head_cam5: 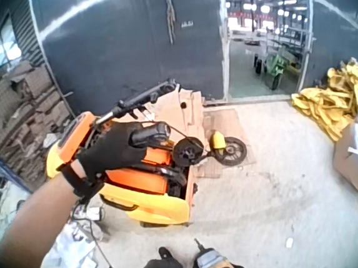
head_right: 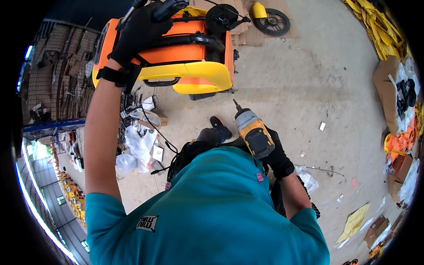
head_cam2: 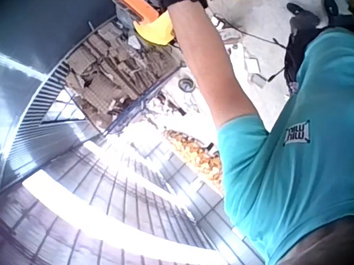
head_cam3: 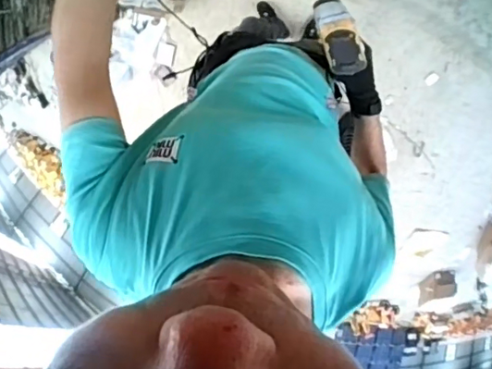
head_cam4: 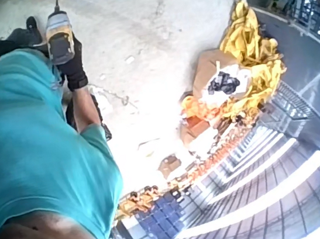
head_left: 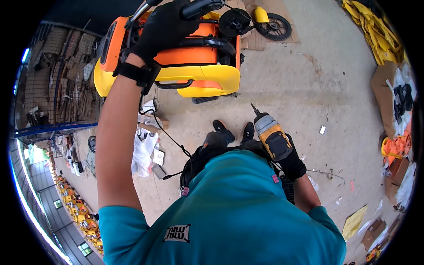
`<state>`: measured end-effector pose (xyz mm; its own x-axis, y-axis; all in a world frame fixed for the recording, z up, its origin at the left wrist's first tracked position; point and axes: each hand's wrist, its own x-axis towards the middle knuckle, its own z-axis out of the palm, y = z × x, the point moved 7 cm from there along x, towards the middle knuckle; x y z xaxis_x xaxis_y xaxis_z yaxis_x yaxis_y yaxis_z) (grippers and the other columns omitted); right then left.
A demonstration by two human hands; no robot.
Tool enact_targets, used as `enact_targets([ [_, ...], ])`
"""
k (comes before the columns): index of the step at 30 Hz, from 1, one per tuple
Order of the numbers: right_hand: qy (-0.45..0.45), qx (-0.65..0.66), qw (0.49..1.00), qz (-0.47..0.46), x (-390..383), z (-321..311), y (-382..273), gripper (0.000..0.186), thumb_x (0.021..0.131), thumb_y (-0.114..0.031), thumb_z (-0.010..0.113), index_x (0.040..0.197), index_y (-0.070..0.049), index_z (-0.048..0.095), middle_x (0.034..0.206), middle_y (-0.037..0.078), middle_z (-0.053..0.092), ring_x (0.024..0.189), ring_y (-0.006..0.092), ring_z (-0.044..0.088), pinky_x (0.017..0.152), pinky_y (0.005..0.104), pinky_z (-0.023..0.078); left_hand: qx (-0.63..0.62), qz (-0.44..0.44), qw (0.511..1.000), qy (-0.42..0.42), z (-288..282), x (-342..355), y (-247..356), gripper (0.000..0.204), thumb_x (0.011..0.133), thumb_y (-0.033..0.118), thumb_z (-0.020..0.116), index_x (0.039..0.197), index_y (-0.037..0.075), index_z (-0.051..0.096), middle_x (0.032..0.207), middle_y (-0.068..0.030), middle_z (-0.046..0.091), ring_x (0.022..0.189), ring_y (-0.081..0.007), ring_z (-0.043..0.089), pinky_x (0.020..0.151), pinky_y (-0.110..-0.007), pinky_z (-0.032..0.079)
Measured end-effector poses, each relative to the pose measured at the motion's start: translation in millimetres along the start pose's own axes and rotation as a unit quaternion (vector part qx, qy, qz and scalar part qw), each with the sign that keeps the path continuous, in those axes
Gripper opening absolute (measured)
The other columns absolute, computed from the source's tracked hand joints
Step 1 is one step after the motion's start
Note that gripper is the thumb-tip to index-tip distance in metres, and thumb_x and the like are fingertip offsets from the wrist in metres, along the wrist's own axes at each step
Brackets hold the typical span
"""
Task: The person picks up a screw and a wrench from the floor, prepares an impact driver, and uses it to loosen fasteners on the front frame of a yellow scooter. They then remove a yellow plastic cover from the front of the vehicle.
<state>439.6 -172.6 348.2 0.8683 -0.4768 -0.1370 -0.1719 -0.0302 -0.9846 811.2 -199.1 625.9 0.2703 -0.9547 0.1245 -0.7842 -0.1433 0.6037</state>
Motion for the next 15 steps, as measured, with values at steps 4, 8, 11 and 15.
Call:
enact_targets([
  [4,0.027,0.027,0.999,0.022,-3,-4,0,0.044,0.076,-0.016,0.074,0.115,-0.001,0.060,0.105,0.012,0.069,0.097,0.0235,0.067,0.086,0.0331,0.053,0.159,0.001,0.985,0.064,-7,-5,0,0.037,0.080,0.017,0.068,0.112,0.001,0.061,0.093,-0.0138,0.069,0.083,-0.0258,0.066,0.077,-0.035,0.051],
  [8,0.041,-0.020,0.999,-0.005,-1,-4,-4,0.044,0.077,-0.015,0.074,0.116,-0.001,0.060,0.105,0.012,0.069,0.098,0.0230,0.067,0.087,0.0331,0.053,0.219,0.107,0.948,0.205,1,-16,-12,0.025,0.082,0.023,0.071,0.094,0.004,0.061,0.076,-0.0143,0.065,0.071,-0.0311,0.065,0.065,-0.039,0.050],
  [11,0.041,0.068,0.996,0.029,1,-5,-12,0.044,0.078,-0.014,0.074,0.118,-0.001,0.060,0.106,0.012,0.069,0.098,0.0231,0.067,0.088,0.0334,0.052,0.260,0.103,0.924,0.263,5,-17,-9,0.024,0.081,0.024,0.072,0.093,0.006,0.061,0.079,-0.0143,0.066,0.074,-0.0329,0.066,0.066,-0.040,0.051],
  [15,0.050,0.033,0.998,-0.005,-2,-5,-3,0.044,0.079,-0.014,0.075,0.119,-0.001,0.059,0.109,0.011,0.068,0.100,0.0230,0.067,0.089,0.0337,0.052,0.286,0.110,0.907,0.288,5,-22,0,0.023,0.080,0.022,0.072,0.093,0.006,0.061,0.082,-0.0133,0.065,0.079,-0.0329,0.066,0.069,-0.041,0.051],
])
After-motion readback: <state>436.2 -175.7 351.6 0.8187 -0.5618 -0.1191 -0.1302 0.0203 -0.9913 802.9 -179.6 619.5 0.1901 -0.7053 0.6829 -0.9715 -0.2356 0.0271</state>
